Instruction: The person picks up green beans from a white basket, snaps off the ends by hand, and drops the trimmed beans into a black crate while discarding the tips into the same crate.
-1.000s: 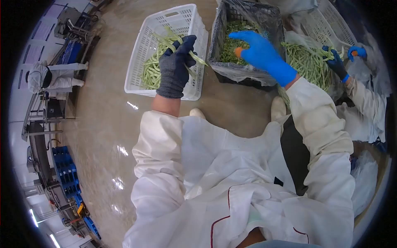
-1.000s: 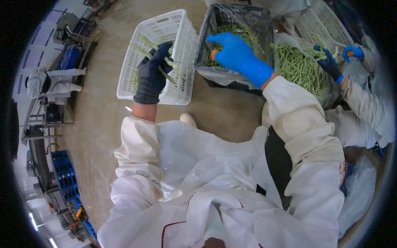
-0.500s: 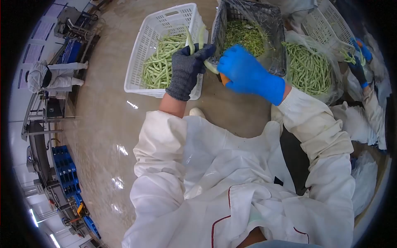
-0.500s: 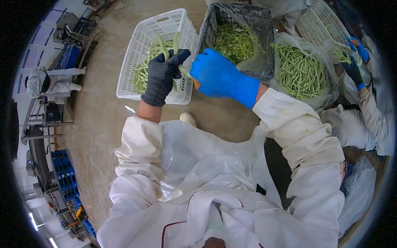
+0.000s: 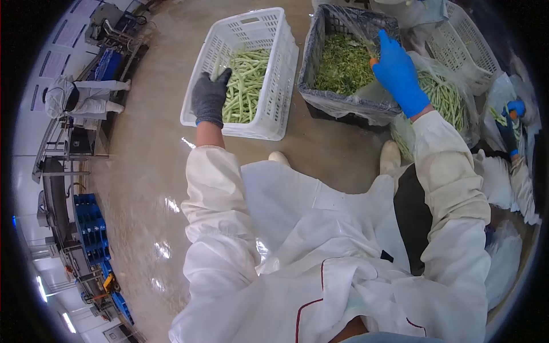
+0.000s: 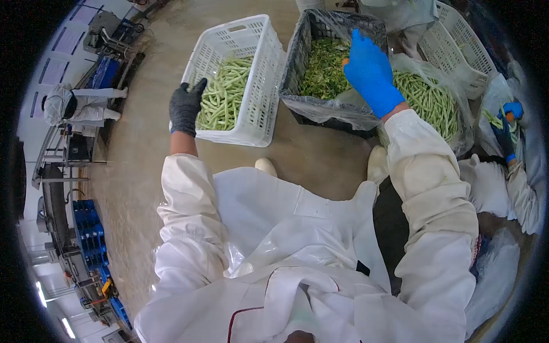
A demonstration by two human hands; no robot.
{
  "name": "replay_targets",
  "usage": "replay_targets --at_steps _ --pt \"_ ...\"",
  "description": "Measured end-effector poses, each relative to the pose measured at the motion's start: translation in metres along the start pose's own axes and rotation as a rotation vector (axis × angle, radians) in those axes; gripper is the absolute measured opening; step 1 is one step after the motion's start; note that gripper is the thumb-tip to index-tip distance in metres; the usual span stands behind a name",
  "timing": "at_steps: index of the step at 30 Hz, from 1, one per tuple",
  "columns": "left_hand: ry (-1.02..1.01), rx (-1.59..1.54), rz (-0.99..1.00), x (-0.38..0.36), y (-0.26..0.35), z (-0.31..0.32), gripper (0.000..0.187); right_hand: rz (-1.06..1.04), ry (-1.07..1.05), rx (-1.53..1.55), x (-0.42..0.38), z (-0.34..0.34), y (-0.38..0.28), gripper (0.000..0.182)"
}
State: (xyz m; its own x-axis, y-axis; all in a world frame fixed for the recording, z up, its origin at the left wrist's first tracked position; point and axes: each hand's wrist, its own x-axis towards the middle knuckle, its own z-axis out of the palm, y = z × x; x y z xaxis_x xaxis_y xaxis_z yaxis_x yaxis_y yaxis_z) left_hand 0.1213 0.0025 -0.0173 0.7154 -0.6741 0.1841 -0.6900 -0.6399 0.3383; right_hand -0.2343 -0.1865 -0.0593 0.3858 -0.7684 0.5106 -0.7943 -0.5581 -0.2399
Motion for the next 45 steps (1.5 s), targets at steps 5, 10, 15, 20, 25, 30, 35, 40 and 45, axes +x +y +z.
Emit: replay_targets --at_steps 5,10,15,20,25,30,35,40,45 --pt "-0.218 -0.033 0.193 -0.032 0.046 0.016 0.05 -0.281 -0.124 0.357 -0.002 0.004 -0.009 0.048" --pt "-0.165 0.185 0.529 -0.069 0.083 0.035 0.043 -0.623 -0.031 0.42 -0.012 -0.032 -0.067 0.051" --pt "-0.157 0.053 0.679 -0.082 0.087 0.04 0.035 -0.809 -0.051 0.052 -0.013 -0.019 -0.062 0.024" --pt "-0.205 -0.081 0.678 -0.083 0.089 0.038 0.038 -0.842 -0.035 0.106 -0.013 -0.022 -0.06 0.01" --pt "-0.305 -0.085 0.629 -0.086 0.096 0.028 0.037 -0.876 -0.034 0.15 -0.014 -0.028 -0.063 0.01" --pt "-0.615 -0.601 0.524 -0.091 0.105 0.028 0.034 -0.521 0.031 0.542 -0.017 -0.025 -0.07 0.015" --pt "-0.586 -1.099 0.416 -0.099 0.115 0.025 0.037 -0.08 -0.539 1.438 -0.01 -0.017 -0.063 0.024" --pt "-0.54 -1.719 0.26 -0.057 0.101 0.016 0.054 -0.134 -0.568 0.531 -0.007 -0.011 -0.039 0.03" --pt "-0.538 -2.03 0.175 -0.044 0.082 0.016 0.064 -0.13 -0.065 0.095 -0.014 0.016 -0.011 0.039"
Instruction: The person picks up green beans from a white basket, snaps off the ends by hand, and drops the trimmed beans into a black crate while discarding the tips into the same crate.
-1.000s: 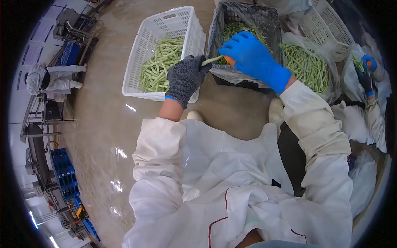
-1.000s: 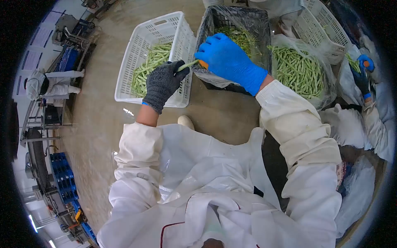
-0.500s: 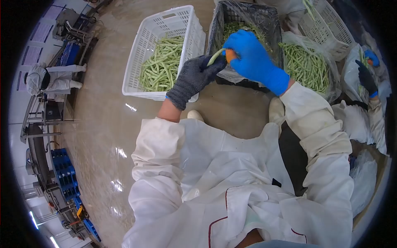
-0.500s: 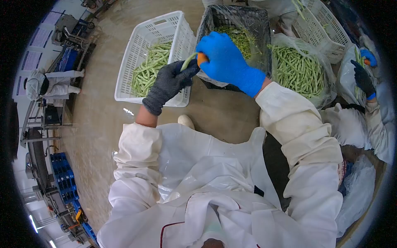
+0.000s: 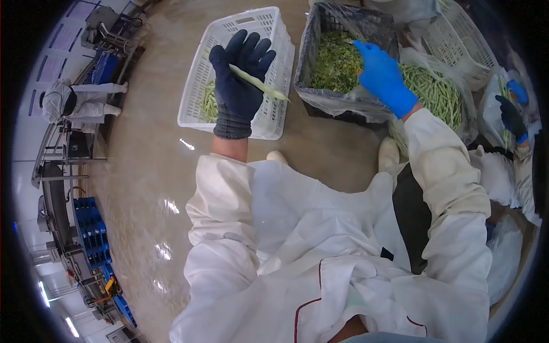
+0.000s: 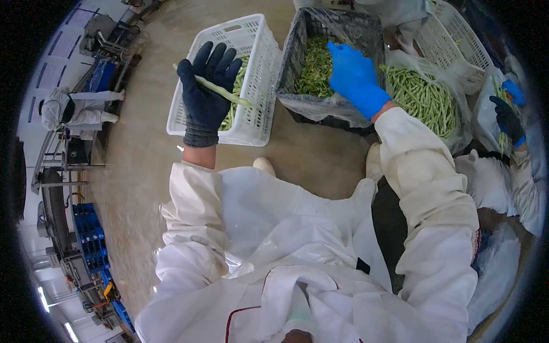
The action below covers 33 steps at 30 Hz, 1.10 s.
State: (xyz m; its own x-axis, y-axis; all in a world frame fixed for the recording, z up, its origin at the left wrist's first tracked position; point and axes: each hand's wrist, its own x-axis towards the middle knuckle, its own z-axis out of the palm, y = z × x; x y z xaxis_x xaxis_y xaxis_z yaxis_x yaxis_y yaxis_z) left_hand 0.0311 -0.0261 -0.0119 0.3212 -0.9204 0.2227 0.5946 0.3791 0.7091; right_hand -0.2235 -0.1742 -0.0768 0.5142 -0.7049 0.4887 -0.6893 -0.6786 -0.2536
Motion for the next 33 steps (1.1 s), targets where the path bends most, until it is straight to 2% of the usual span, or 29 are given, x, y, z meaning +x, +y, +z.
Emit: replay_targets --at_steps 3,6,9,18,21,27,30,32,33 --pt "0.044 0.038 -0.002 -0.002 -0.008 0.011 0.065 0.012 -0.282 0.667 0.0 -0.025 -0.044 0.037" --pt "0.053 0.078 0.019 -0.003 -0.012 0.016 0.067 -0.032 -0.611 1.119 -0.003 -0.021 -0.069 0.033" --pt "0.067 0.093 0.043 -0.003 -0.016 0.016 0.066 -0.033 -0.605 1.056 -0.012 -0.033 -0.093 0.027" --pt "0.13 0.052 0.045 -0.001 -0.029 0.011 0.06 -0.096 -0.443 0.968 -0.025 -0.032 -0.098 0.023" --pt "0.148 0.041 0.053 0.0 -0.033 0.008 0.06 -0.159 -0.459 0.851 -0.026 -0.035 -0.098 0.021" --pt "0.177 0.02 0.045 0.004 -0.037 0.005 0.056 -0.291 -0.358 0.743 -0.028 -0.035 -0.097 0.021" --pt "0.164 0.0 -0.006 0.002 -0.038 0.01 0.051 -0.412 -0.162 0.574 -0.029 -0.023 -0.096 0.015" --pt "0.165 0.019 -0.069 0.0 -0.04 0.015 0.049 -0.626 -0.193 0.5 -0.03 -0.023 -0.095 0.015" --pt "0.104 0.04 -0.17 -0.003 -0.041 0.017 0.048 -0.734 -0.208 0.461 -0.029 -0.027 -0.095 0.017"
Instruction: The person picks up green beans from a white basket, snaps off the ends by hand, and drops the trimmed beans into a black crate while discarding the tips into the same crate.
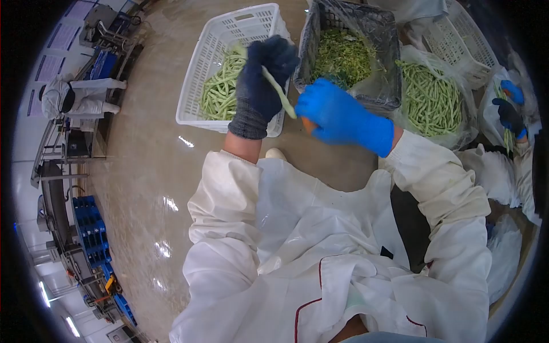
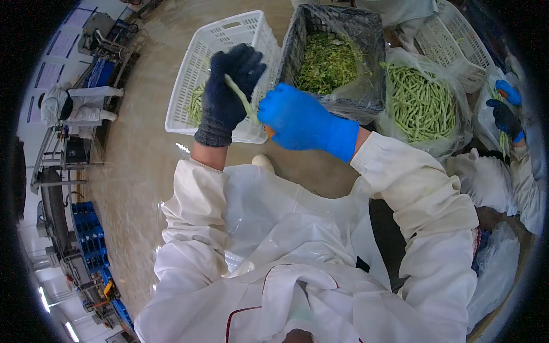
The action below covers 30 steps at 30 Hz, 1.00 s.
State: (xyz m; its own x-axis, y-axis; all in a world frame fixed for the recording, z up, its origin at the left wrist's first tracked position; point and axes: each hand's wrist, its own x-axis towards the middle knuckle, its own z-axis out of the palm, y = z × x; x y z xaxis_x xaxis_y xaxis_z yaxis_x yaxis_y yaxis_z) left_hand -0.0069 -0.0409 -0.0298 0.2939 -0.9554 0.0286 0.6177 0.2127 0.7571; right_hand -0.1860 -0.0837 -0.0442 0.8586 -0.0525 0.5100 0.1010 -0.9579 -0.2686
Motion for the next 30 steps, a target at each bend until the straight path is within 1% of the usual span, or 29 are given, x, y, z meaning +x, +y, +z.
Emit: replay_targets --at_steps 2,3,4,5,6,7,9,10,11,12,13,14,15,16,17,19,20,22,25,27,28,29,30 --pt "-0.124 0.063 -0.199 -0.007 -0.001 0.003 0.045 0.034 -0.036 0.005 0.001 -0.011 0.0 0.016" --pt "-0.175 0.241 -0.205 -0.015 0.004 0.009 0.044 0.053 -0.053 0.007 0.001 -0.016 0.001 0.016" --pt "-0.226 0.418 -0.21 -0.025 0.012 0.017 0.043 0.192 0.088 -0.054 -0.001 -0.02 0.014 0.015" --pt "-0.244 0.347 -0.304 -0.029 0.012 0.017 0.041 0.329 0.226 -0.113 -0.005 -0.026 0.035 0.015" --pt "-0.255 0.279 -0.399 -0.032 0.013 0.017 0.038 0.425 0.379 -0.094 -0.009 -0.037 0.054 0.018" --pt "-0.255 0.355 -0.406 -0.035 0.013 0.015 0.037 0.518 0.533 -0.075 -0.014 -0.047 0.072 0.021" --pt "-0.257 0.509 -0.417 -0.042 0.022 0.007 0.037 0.562 0.577 -0.081 -0.034 -0.057 0.103 0.031" --pt "-0.279 0.594 -0.305 -0.038 0.026 -0.006 0.037 0.586 0.599 -0.086 -0.035 -0.061 0.108 0.036" --pt "-0.242 0.643 -0.265 -0.031 0.038 -0.02 0.038 0.614 0.565 -0.087 -0.035 -0.058 0.112 0.04" --pt "-0.099 0.744 -0.141 -0.026 0.054 -0.026 0.041 0.647 0.529 -0.086 -0.034 -0.055 0.11 0.044" --pt "0.165 0.993 -0.169 -0.021 0.074 -0.035 0.044 0.682 0.492 -0.081 -0.034 -0.05 0.107 0.049" --pt "0.167 1.305 0.072 -0.008 0.083 -0.07 0.061 0.742 0.394 -0.208 -0.043 -0.04 0.114 0.051" --pt "0.48 1.871 0.133 -0.001 0.098 -0.091 0.083 0.792 0.297 -0.339 -0.057 -0.03 0.133 0.054" --pt "0.75 1.898 0.194 -0.009 0.104 -0.097 0.091 0.837 0.199 -0.473 -0.064 -0.025 0.142 0.057" --pt "0.824 1.796 0.145 -0.007 0.116 -0.113 0.089 0.817 0.236 -0.451 -0.063 -0.028 0.141 0.054" --pt "0.928 1.681 0.305 -0.008 0.124 -0.125 0.082 0.778 0.307 -0.406 -0.061 -0.038 0.128 0.05" --pt "0.911 1.648 0.371 -0.009 0.124 -0.126 0.078 0.819 0.26 -0.381 -0.058 -0.047 0.123 0.047" --pt "0.88 1.58 0.492 -0.021 0.125 -0.1 0.071 0.9 0.156 -0.329 -0.043 -0.067 0.105 0.042" --pt "0.8 1.352 0.366 -0.029 0.128 -0.075 0.061 0.739 0.301 -0.252 -0.039 -0.066 0.096 0.038" --pt "0.788 1.457 0.49 -0.025 0.126 -0.097 0.062 0.486 0.381 -0.291 -0.032 -0.067 0.084 0.04" --pt "0.805 1.6 0.604 -0.024 0.124 -0.096 0.062 0.357 0.419 -0.314 -0.024 -0.07 0.071 0.041" --pt "0.84 1.744 0.723 -0.023 0.122 -0.096 0.063 0.307 0.402 -0.311 -0.018 -0.071 0.056 0.042" --pt "0.898 1.974 0.894 -0.026 0.116 -0.078 0.064 0.256 0.381 -0.311 -0.009 -0.078 0.035 0.044"
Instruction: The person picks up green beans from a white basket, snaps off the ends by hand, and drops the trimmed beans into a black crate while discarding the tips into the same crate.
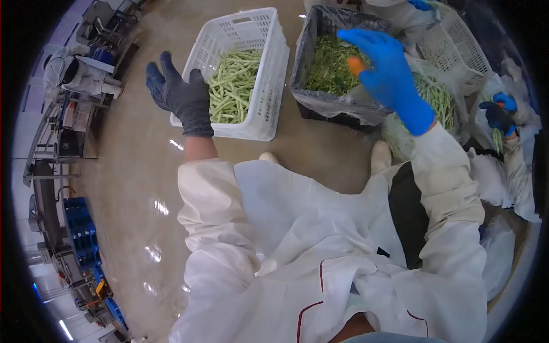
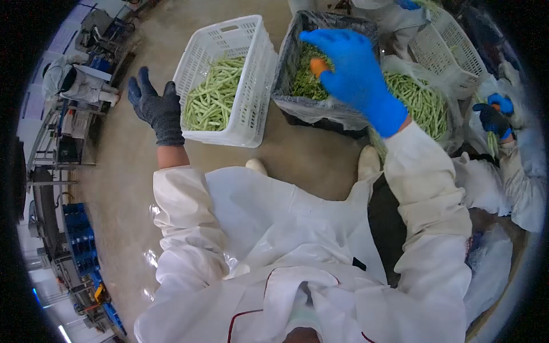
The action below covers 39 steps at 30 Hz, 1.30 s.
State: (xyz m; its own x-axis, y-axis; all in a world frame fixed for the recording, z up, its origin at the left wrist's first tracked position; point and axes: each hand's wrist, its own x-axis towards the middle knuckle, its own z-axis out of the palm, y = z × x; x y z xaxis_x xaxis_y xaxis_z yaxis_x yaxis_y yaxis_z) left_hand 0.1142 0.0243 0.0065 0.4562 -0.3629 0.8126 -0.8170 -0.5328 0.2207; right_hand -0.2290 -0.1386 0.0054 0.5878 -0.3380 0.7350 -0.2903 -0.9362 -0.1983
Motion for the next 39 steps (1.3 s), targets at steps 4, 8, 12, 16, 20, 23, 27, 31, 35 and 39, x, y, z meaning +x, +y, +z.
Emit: replay_targets --at_steps 4,8,12,16,20,23,27,31,35,39 --pt "0.041 -0.081 0.036 -0.001 0.012 0.009 0.068 -0.155 -0.075 0.1 0.019 -0.048 -0.075 0.053" --pt "-0.186 -0.604 -0.266 -0.003 0.041 -0.003 0.054 -0.358 -0.209 0.28 0.044 -0.103 -0.154 0.053" --pt "-0.591 -1.235 -0.732 -0.015 0.084 -0.045 0.042 -0.524 -0.27 0.291 0.065 -0.136 -0.201 0.049" --pt "-0.644 -1.07 -0.539 -0.014 0.073 -0.024 0.041 -0.653 -0.292 0.192 0.086 -0.147 -0.224 0.046" --pt "-0.654 -0.872 -0.392 -0.012 0.061 -0.005 0.04 -0.694 -0.254 0.11 0.11 -0.149 -0.232 0.042" --pt "-0.672 -0.763 -0.318 -0.014 0.048 0.0 0.039 -0.673 -0.194 0.069 0.127 -0.149 -0.239 0.039" --pt "-0.645 -0.624 -0.256 -0.005 0.033 -0.005 0.038 -0.706 -0.013 -0.025 0.149 -0.163 -0.252 0.036" --pt "-0.606 -0.62 -0.244 -0.015 0.037 0.0 0.038 -0.618 0.099 -0.097 0.147 -0.17 -0.229 0.033" --pt "-0.569 -0.676 -0.211 -0.024 0.03 0.018 0.038 -0.358 0.067 -0.1 0.113 -0.125 -0.154 0.035" --pt "-0.583 -0.646 -0.214 -0.026 0.04 -0.004 0.035 0.102 -0.107 0.031 0.022 -0.088 -0.008 0.034"
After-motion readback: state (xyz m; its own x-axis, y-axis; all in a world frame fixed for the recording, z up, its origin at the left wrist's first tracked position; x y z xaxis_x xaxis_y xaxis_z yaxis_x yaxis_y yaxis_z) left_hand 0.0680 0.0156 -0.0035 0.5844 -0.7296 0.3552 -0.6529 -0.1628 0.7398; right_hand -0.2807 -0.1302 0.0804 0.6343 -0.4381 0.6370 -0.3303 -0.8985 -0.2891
